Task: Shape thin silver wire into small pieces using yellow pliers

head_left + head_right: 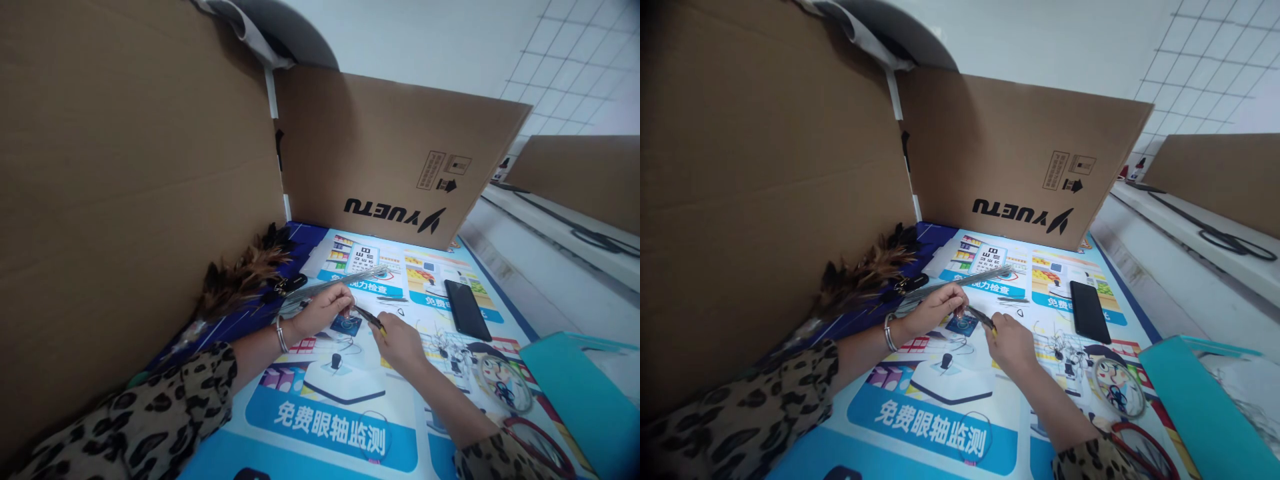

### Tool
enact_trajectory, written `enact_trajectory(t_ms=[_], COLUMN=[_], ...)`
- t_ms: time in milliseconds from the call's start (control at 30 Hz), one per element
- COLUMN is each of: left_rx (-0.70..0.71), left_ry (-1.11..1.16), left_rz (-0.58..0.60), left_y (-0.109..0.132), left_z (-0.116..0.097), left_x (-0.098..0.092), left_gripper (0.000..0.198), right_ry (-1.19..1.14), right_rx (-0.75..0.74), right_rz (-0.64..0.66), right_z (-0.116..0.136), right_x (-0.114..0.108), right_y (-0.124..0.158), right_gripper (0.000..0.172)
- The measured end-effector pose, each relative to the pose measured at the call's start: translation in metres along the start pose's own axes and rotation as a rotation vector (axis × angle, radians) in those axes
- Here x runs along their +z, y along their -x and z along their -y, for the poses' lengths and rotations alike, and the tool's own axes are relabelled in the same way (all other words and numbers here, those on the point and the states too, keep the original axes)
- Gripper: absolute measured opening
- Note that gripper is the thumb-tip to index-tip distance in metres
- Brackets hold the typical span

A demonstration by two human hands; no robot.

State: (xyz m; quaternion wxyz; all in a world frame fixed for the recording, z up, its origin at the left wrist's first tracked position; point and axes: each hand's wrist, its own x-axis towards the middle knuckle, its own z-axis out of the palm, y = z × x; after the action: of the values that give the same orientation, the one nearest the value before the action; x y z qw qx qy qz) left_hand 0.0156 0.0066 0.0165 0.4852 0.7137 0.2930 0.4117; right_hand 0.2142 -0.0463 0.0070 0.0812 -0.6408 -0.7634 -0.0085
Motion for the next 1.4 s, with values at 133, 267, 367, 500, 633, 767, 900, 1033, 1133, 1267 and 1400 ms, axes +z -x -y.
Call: enact_trajectory(t_ms=[133, 267, 367, 500, 633, 767, 900, 1033, 1133, 1267, 1400], left_rx=[0.008, 0.004, 0.001, 0.0, 0.006, 0.003, 0.0, -0.009, -0.005, -0.013, -0.017], left_ry=[-0.004, -0.012, -0.011, -0.007, -0.008, -0.012, -0.012, 0.003, 0.01, 0.0, 0.009], left_rz=[-0.002, -0.001, -0.005, -0.001, -0.001, -0.008, -0.009, -0.006, -0.004, -0.008, -0.009], left_y=[0.0003, 0.0002, -0.0001, 0.0001, 0.0004, 0.0001, -0.0001, 0.0, 0.0, -0.0001, 0.0], left_z=[-0.0015, -0.0016, -0.0015, -0.0031, -0.0035, -0.0011, 0.0005, 0.0004, 0.0007, 0.0019, 0.0019], left_x=[0.0003, 0.0003, 0.0005, 0.0008, 0.0007, 0.0004, 0.0004, 0.0006, 0.0005, 0.0001, 0.0002], left_gripper=[0.021, 0.021, 0.021, 0.021, 0.022, 0.021, 0.021, 0.021, 0.021, 0.021, 0.021], right_ry=[-0.002, -0.009, -0.01, -0.003, 0.001, -0.003, -0.001, 0.013, 0.013, 0.011, 0.015], right_rx=[0.003, 0.002, 0.009, 0.02, 0.019, 0.004, 0.004, 0.013, 0.01, 0.005, 0.012], right_rz=[0.008, 0.013, 0.015, 0.034, 0.035, 0.018, 0.013, 0.01, 0.002, 0.001, 0.004], right_z=[0.0008, 0.0017, 0.0021, 0.003, 0.0032, 0.0021, 0.0015, 0.0017, 0.0018, 0.0019, 0.0018], right_x=[-0.0015, -0.0027, -0.0038, -0.005, -0.0046, -0.0028, -0.0011, -0.0012, -0.0018, -0.0019, -0.0017], right_y=[0.0003, 0.001, 0.0013, 0.001, 0.0006, 0.0006, 0.0007, 0.0007, 0.0008, 0.001, 0.0011], right_gripper=[0.03, 0.03, 0.03, 0.029, 0.029, 0.029, 0.029, 0.03, 0.03, 0.03, 0.03])
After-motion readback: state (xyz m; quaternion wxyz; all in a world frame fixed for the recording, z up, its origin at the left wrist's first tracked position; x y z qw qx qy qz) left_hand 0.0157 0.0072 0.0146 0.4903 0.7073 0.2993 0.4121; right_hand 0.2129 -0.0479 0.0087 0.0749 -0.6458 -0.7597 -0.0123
